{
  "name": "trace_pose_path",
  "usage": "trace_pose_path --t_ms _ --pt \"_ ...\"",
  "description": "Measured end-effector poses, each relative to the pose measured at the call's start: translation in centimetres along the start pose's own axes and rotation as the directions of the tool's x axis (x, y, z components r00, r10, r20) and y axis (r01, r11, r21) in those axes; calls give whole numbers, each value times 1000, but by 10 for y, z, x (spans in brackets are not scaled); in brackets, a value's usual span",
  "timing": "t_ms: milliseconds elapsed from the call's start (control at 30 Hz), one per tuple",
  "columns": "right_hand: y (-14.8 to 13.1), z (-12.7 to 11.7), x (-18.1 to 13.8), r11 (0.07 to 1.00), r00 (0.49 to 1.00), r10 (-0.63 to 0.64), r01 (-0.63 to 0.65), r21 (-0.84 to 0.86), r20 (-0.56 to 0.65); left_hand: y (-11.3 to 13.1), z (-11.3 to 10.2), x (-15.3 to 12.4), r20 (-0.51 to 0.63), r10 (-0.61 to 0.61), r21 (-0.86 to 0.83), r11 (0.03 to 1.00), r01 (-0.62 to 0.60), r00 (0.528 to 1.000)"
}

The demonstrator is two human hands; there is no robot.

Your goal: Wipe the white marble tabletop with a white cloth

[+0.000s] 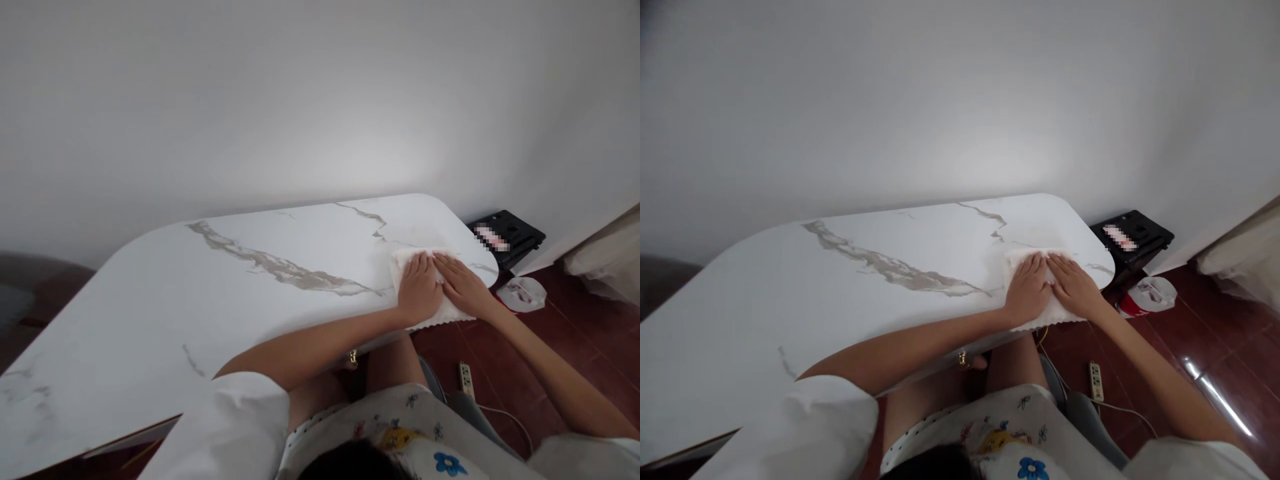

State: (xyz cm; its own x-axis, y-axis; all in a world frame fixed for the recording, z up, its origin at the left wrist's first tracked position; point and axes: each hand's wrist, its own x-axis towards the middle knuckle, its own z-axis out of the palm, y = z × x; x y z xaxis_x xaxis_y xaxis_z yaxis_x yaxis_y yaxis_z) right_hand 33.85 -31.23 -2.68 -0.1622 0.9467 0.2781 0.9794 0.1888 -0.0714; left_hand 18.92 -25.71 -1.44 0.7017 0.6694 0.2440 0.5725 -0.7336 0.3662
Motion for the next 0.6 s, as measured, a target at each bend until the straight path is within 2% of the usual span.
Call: trace_pose_path --t_ms 167,300,433,600 --pt "50 -1 11 1000 1000 -15 15 15 21 17 12 34 1 -55 -80 995 55 998" --pt "86 9 51 999 998 -47 46 29 31 6 19 77 -26 -113 -99 989 110 993" --pt "102 24 109 997 997 -57 54 47 60 -30 20 118 -65 -192 -74 979 188 979" --pt "98 47 193 993 993 -86 80 81 76 -99 10 158 -87 -176 30 983 179 981"
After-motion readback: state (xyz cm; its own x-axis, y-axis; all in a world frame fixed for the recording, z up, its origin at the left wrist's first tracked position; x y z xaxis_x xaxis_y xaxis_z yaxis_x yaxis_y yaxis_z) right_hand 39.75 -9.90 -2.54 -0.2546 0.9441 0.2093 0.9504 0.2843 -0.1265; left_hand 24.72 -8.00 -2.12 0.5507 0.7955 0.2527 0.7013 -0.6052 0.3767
